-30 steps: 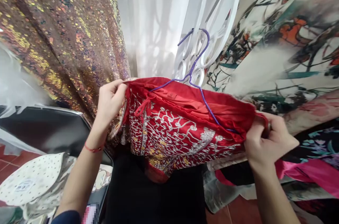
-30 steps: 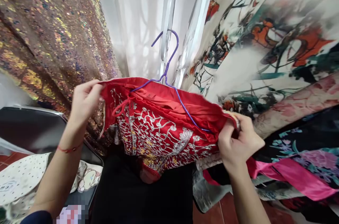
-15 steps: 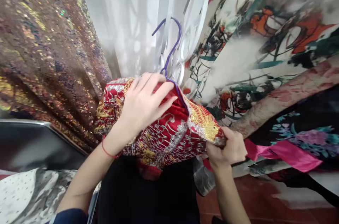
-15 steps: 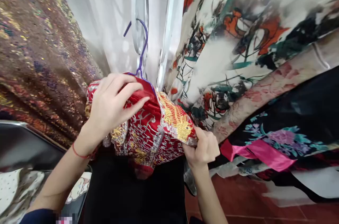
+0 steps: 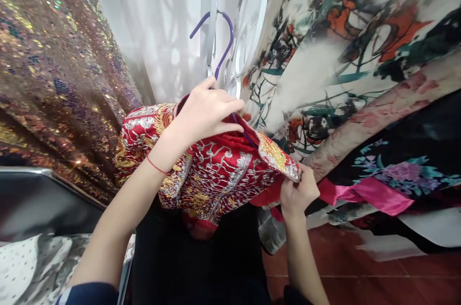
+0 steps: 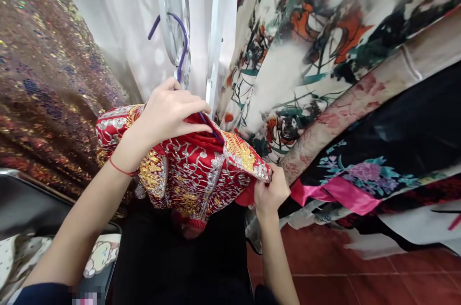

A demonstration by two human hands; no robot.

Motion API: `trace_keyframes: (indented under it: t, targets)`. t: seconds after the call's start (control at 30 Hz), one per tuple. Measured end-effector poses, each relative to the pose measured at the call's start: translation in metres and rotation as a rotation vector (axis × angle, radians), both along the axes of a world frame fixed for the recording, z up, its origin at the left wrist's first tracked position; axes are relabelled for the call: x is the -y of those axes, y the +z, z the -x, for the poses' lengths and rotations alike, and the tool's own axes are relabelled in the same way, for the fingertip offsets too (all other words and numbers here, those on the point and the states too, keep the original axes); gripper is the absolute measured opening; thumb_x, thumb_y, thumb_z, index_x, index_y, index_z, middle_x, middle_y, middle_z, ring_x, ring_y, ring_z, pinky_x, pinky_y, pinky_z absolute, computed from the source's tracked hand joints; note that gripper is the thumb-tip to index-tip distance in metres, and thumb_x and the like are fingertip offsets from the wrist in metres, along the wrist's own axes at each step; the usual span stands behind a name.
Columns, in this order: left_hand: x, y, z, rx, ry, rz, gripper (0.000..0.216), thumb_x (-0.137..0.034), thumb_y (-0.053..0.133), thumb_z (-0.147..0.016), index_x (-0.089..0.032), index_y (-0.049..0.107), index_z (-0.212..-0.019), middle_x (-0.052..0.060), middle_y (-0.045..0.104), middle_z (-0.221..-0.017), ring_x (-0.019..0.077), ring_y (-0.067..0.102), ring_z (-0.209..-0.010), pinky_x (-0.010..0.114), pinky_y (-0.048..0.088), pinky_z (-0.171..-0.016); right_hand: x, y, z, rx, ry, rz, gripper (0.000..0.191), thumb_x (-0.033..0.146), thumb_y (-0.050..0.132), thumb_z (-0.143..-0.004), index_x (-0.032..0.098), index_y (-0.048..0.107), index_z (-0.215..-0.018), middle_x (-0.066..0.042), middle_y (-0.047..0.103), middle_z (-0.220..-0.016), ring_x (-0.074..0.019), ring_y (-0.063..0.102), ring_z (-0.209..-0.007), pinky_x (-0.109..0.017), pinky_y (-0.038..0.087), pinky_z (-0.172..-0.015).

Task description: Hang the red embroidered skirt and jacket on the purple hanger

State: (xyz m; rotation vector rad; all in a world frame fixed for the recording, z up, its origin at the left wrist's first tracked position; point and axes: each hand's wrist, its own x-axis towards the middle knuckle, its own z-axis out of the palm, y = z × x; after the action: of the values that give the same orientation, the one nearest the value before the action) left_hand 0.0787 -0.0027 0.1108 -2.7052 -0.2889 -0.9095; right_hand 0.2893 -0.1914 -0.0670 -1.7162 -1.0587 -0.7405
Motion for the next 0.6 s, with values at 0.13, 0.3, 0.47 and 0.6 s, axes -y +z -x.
trace_keyframes:
  t: [0.13, 0.3, 0.47, 0.6]
  targets:
    - [-0.001, -0.001, -0.005, 0.005, -0.008, 0.04, 0.027, -0.047, 0.059, -0.095, -0.022, 0.068, -0.088, 0.0, 0.067, -0.079, 0.0197, 0.067, -0.084, 0.047, 0.041, -0.103, -0.003, -0.01, -0.007, 0.086, 0.014, -0.018, 0.021, 0.028, 0.045, -0.096, 0.019, 0.064, -0.094, -0.006, 0.069, -0.076, -0.0189, 0.065, -0.065, -0.027, 0.046, -0.063]
    - [0.003, -0.019, -0.022, 0.149, 0.093, 0.074, 0.022, -0.04, 0.065, -0.091, -0.02, 0.067, -0.102, 0.004, 0.069, -0.089, 0.0254, 0.065, -0.098, 0.054, 0.036, -0.109, -0.013, 0.023, -0.015, 0.038, -0.103, 0.039, 0.033, 0.034, 0.042, -0.098, 0.02, 0.058, -0.073, -0.001, 0.055, -0.057, -0.0148, 0.053, -0.05, -0.026, 0.035, -0.053]
    - [0.011, -0.031, -0.04, 0.308, 0.166, 0.094, 0.026, -0.026, 0.062, -0.092, -0.018, 0.06, -0.116, 0.008, 0.068, -0.104, 0.0276, 0.063, -0.106, 0.055, 0.036, -0.109, 0.006, 0.065, 0.02, 0.14, -0.166, -0.068, 0.031, 0.03, 0.045, -0.097, 0.021, 0.054, -0.069, 0.001, 0.047, -0.054, -0.0127, 0.043, -0.045, -0.028, 0.027, -0.049]
    - [0.004, -0.035, -0.046, 0.342, 0.155, 0.094, 0.026, -0.016, 0.052, -0.092, -0.017, 0.06, -0.116, 0.01, 0.065, -0.109, 0.0282, 0.064, -0.108, 0.055, 0.038, -0.107, 0.003, 0.038, 0.075, 0.254, -0.003, 0.088, 0.025, 0.023, 0.047, -0.095, 0.022, 0.055, -0.071, 0.002, 0.048, -0.052, -0.0126, 0.045, -0.043, -0.027, 0.03, -0.048]
